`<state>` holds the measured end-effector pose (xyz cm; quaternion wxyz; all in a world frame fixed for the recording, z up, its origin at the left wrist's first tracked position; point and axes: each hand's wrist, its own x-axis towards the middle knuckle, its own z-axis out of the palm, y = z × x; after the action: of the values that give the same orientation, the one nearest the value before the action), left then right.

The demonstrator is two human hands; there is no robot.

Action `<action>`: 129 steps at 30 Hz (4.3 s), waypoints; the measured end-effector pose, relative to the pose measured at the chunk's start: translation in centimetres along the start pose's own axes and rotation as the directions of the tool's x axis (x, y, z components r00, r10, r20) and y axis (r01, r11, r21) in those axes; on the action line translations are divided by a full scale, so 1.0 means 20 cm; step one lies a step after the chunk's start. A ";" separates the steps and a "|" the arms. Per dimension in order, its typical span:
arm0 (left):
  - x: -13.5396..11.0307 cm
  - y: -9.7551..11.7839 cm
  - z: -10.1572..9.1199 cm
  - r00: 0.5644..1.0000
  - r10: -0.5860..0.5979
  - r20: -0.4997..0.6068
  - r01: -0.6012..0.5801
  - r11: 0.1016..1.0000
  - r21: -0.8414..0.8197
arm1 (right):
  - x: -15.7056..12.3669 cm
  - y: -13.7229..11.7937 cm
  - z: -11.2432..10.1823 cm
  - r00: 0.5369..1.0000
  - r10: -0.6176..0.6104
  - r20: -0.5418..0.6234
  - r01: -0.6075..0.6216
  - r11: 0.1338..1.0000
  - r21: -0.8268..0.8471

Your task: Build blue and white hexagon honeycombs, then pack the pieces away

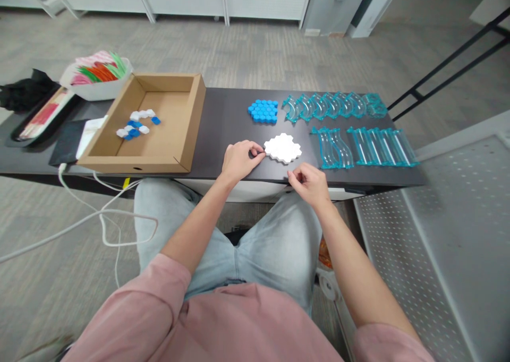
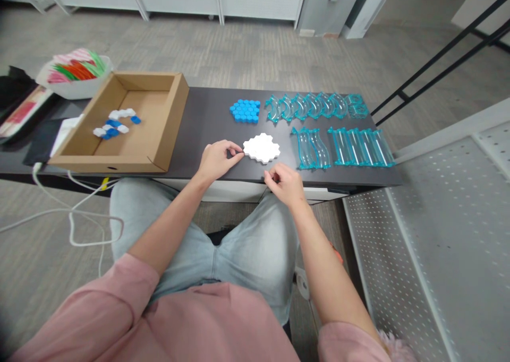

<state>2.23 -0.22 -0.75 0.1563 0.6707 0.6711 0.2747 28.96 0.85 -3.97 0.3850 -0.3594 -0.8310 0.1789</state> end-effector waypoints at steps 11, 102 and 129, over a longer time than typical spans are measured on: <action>-0.17 -0.05 -0.33 0.949 0.097 -0.301 -0.158 0.970 -0.184 | 0.01 -0.02 -0.03 0.997 -0.071 -0.043 0.071 0.997 0.011; 0.05 -0.13 -0.04 0.995 0.097 0.000 -0.097 0.994 0.052 | 0.01 0.00 0.02 1.000 0.024 -0.002 -0.024 0.999 -0.026; 0.05 -0.10 -0.06 0.996 0.092 0.017 -0.093 0.994 0.052 | 0.02 -0.01 0.01 1.000 0.027 -0.007 -0.027 0.999 -0.030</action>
<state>-0.18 0.67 -0.88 0.1306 0.7069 0.6451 0.2590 28.53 0.95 -3.71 0.3800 -0.3769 -0.8273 0.1704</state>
